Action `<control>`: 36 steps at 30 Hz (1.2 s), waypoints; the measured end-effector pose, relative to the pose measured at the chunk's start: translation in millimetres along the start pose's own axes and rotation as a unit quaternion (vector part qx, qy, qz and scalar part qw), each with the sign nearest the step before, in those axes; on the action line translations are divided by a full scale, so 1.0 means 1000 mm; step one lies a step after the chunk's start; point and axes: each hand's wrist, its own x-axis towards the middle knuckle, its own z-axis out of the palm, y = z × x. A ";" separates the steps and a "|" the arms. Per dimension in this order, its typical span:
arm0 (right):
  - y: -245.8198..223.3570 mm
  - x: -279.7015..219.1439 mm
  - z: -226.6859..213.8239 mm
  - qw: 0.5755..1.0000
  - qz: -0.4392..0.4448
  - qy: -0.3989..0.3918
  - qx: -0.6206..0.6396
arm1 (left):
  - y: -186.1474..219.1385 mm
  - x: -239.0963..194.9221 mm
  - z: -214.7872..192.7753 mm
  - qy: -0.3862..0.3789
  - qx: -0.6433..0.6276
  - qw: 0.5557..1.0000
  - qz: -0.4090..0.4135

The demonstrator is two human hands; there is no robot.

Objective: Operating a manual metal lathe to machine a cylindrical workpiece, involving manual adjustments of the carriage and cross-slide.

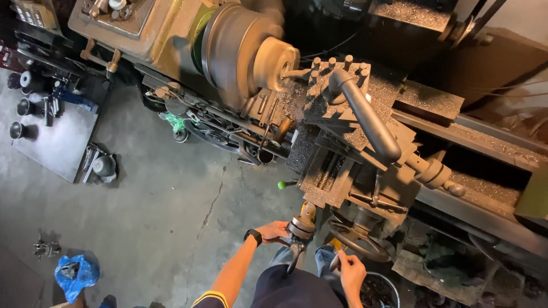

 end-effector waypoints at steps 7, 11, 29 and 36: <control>0.021 0.031 0.024 0.997 -0.047 -0.004 -0.068 | 0.000 -0.009 0.013 0.022 -0.036 0.999 0.029; 0.024 0.044 0.041 0.996 -0.044 -0.013 -0.075 | 0.001 -0.014 0.019 0.038 -0.036 0.998 0.040; 0.013 0.069 0.078 0.976 0.054 -0.133 -0.166 | -0.008 -0.005 0.020 0.102 0.117 0.986 0.066; 0.011 0.089 0.090 0.962 0.104 -0.163 -0.191 | -0.009 0.003 0.020 0.153 0.202 0.966 0.053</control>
